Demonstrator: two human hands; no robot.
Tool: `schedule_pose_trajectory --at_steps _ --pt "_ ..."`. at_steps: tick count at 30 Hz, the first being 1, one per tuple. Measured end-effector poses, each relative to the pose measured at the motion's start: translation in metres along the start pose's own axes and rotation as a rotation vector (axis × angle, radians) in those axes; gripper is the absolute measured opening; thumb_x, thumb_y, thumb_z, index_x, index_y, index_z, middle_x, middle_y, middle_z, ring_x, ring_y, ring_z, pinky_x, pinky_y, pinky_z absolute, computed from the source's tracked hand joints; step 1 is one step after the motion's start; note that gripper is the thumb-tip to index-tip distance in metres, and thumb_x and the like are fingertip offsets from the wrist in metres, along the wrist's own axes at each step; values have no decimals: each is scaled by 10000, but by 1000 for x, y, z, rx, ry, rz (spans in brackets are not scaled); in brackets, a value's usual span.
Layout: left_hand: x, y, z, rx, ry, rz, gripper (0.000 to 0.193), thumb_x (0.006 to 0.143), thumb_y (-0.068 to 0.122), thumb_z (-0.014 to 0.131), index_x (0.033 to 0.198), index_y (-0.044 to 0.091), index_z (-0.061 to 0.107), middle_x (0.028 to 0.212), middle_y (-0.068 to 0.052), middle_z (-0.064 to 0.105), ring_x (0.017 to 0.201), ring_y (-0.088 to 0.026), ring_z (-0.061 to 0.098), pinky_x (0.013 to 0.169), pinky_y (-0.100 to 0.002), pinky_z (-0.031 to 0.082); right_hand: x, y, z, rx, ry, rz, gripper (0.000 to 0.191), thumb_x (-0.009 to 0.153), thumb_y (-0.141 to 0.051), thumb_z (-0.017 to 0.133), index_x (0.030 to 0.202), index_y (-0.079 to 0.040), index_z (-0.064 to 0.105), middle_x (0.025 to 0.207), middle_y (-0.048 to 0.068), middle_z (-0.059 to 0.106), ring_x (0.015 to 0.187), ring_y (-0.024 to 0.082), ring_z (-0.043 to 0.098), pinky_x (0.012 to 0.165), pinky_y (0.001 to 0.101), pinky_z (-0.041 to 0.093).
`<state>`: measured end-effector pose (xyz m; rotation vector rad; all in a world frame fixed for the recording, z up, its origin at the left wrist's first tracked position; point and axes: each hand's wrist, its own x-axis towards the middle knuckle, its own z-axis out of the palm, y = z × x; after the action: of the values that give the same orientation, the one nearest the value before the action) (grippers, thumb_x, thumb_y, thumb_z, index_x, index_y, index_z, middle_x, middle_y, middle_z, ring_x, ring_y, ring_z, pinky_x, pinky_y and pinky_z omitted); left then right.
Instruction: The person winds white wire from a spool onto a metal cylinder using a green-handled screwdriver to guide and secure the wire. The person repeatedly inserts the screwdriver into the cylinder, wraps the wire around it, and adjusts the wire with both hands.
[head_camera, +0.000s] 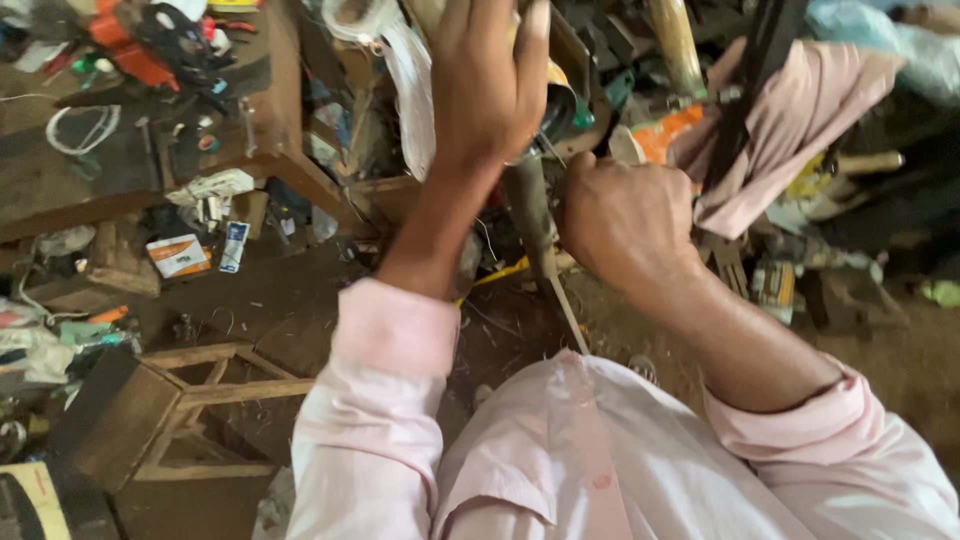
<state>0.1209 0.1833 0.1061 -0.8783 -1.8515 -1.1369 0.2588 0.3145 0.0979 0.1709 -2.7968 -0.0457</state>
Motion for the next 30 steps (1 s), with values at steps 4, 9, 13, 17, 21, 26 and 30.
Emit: schedule_pose_trajectory --at_steps 4,9,13,17,21,26,30 --pt "-62 46 -32 54 -22 -77 183 1048 115 592 1208 27 611 1075 -174 663 943 -384 678 812 -444 543 -2 21 -11 230 60 -45 343 869 -381 720 898 -51 631 697 138 694 595 374 678 513 508 512" --pt "-107 64 -25 51 -112 -330 215 1023 137 600 1222 61 624 1017 -202 714 951 -410 725 808 -458 581 4 59 3 588 258 -463 458 798 -267 753 1187 -42 666 915 102 709 771 317 699 642 457 537" --pt "-107 58 -12 75 -145 -374 283 1033 118 566 1315 102 555 1059 -213 728 982 -454 712 799 -502 583 31 63 30 350 413 -610 368 792 -179 729 1151 -104 705 1016 30 696 796 238 671 686 402 501" --pt "-100 52 -2 238 -266 -486 521 971 127 603 1467 119 444 991 -242 729 903 -484 687 750 -571 518 42 65 31 269 547 -749 373 786 -176 713 1142 -66 720 1028 11 686 733 181 606 680 361 455" --pt "-90 51 7 317 -407 -684 677 943 189 602 1563 117 340 963 -280 721 905 -502 680 807 -597 512 9 79 15 305 552 -807 384 752 -183 702 1105 -35 740 1028 52 716 693 173 618 632 353 465" --pt "-69 46 27 392 -506 -767 818 862 324 662 1539 -5 343 999 -350 688 964 -517 665 883 -563 527 -18 108 0 450 562 -757 292 786 -72 769 1072 -25 740 978 72 724 703 201 656 627 362 478" --pt "-47 42 40 440 -587 -830 935 801 392 715 1464 -147 335 1048 -362 676 1016 -477 680 907 -522 538 -24 121 2 479 544 -786 287 750 -58 783 1030 -19 731 941 88 729 698 209 673 602 366 462"
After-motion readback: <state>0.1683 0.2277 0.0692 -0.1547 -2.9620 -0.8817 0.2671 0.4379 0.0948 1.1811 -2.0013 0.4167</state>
